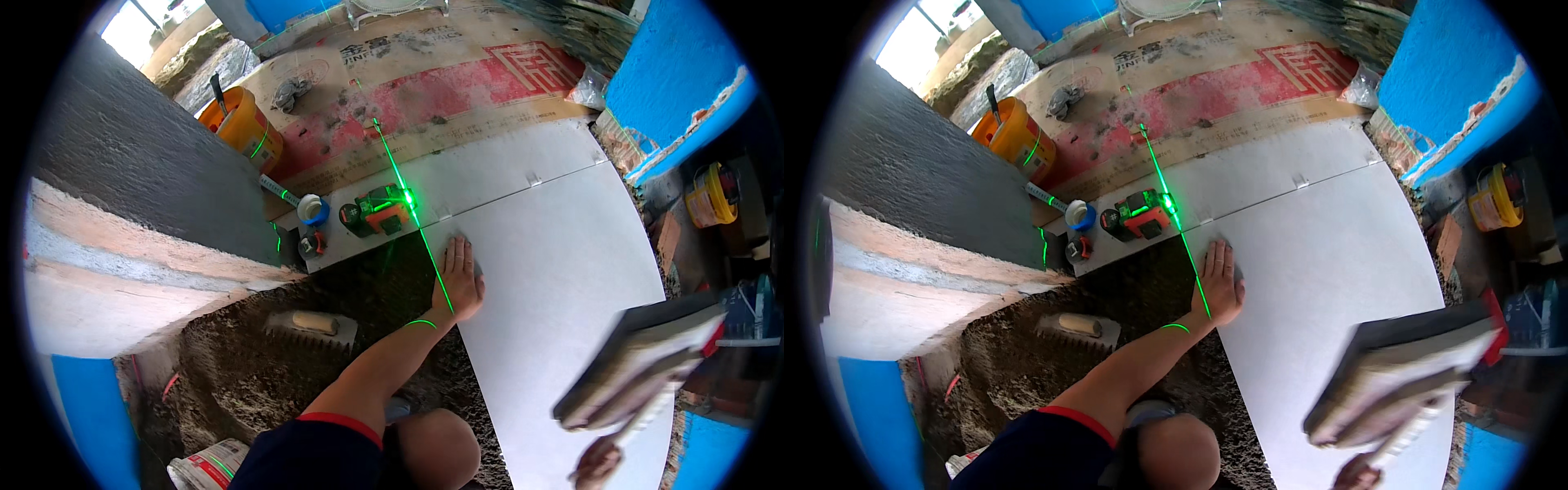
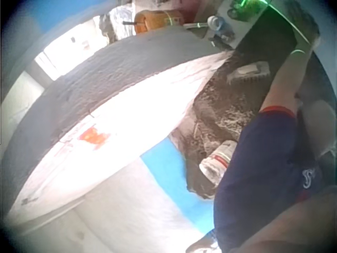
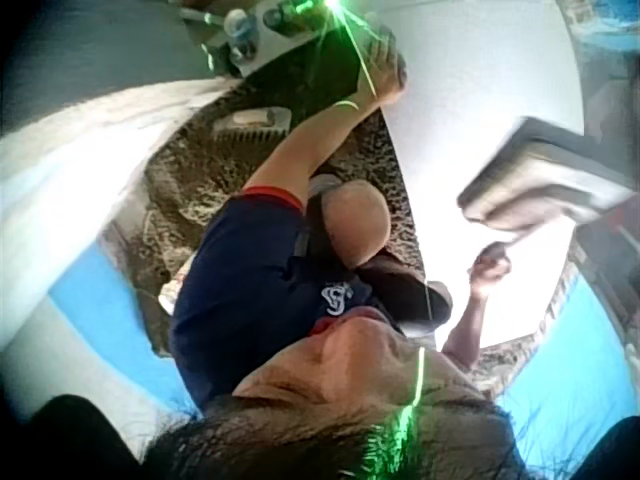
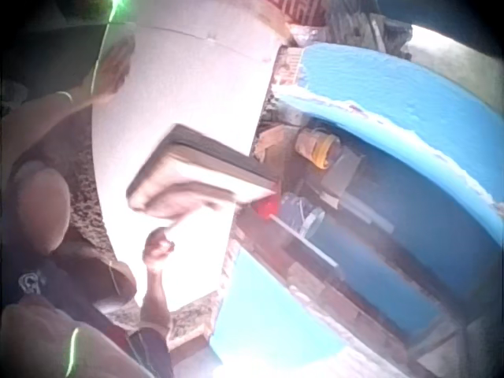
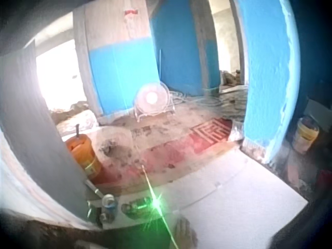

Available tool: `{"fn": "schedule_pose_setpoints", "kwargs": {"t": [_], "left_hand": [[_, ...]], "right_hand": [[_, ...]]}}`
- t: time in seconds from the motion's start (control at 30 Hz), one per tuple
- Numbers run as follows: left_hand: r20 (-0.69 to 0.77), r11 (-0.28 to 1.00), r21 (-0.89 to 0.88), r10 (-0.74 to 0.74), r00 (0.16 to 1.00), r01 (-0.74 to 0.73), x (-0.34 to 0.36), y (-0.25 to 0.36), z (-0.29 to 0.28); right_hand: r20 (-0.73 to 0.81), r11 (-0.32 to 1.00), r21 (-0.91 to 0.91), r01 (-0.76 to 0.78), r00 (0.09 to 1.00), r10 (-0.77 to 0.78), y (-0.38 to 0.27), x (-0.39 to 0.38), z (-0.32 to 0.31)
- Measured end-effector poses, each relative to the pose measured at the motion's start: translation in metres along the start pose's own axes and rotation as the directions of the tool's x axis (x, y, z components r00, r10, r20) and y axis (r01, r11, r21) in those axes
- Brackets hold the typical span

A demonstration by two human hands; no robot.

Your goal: The person taps a large tile into place on a bed of mortar using a float and levels the tile, then applies tape to the edge and inserts plastic spacers and wedges into the gap between tiles.

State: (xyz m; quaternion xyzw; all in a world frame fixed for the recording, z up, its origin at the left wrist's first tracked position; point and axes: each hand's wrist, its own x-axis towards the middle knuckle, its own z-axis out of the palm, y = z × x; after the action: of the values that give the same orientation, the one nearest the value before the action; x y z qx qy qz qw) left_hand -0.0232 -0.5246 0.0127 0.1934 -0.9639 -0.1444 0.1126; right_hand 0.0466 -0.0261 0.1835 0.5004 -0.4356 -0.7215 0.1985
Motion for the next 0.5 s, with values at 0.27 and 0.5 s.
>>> {"fn": "schedule_pose_setpoints", "kwargs": {"t": [0.27, 0.5], "left_hand": [[0.063, 0.999, 0.034, 0.0, 0.998, -0.002, -0.004, 0.001, -0.006], [0.021, 0.999, 0.034, 0.012, 1.0, -0.013, -0.001, -0.001, -0.003]], "right_hand": [[0.352, -0.831, -0.364, -0.422, 0.763, -0.542, 0.025, 0.081, -0.008], [0.74, -0.969, 0.108, 0.223, 0.632, 0.228, 0.086, -0.007, 0.0]]}}
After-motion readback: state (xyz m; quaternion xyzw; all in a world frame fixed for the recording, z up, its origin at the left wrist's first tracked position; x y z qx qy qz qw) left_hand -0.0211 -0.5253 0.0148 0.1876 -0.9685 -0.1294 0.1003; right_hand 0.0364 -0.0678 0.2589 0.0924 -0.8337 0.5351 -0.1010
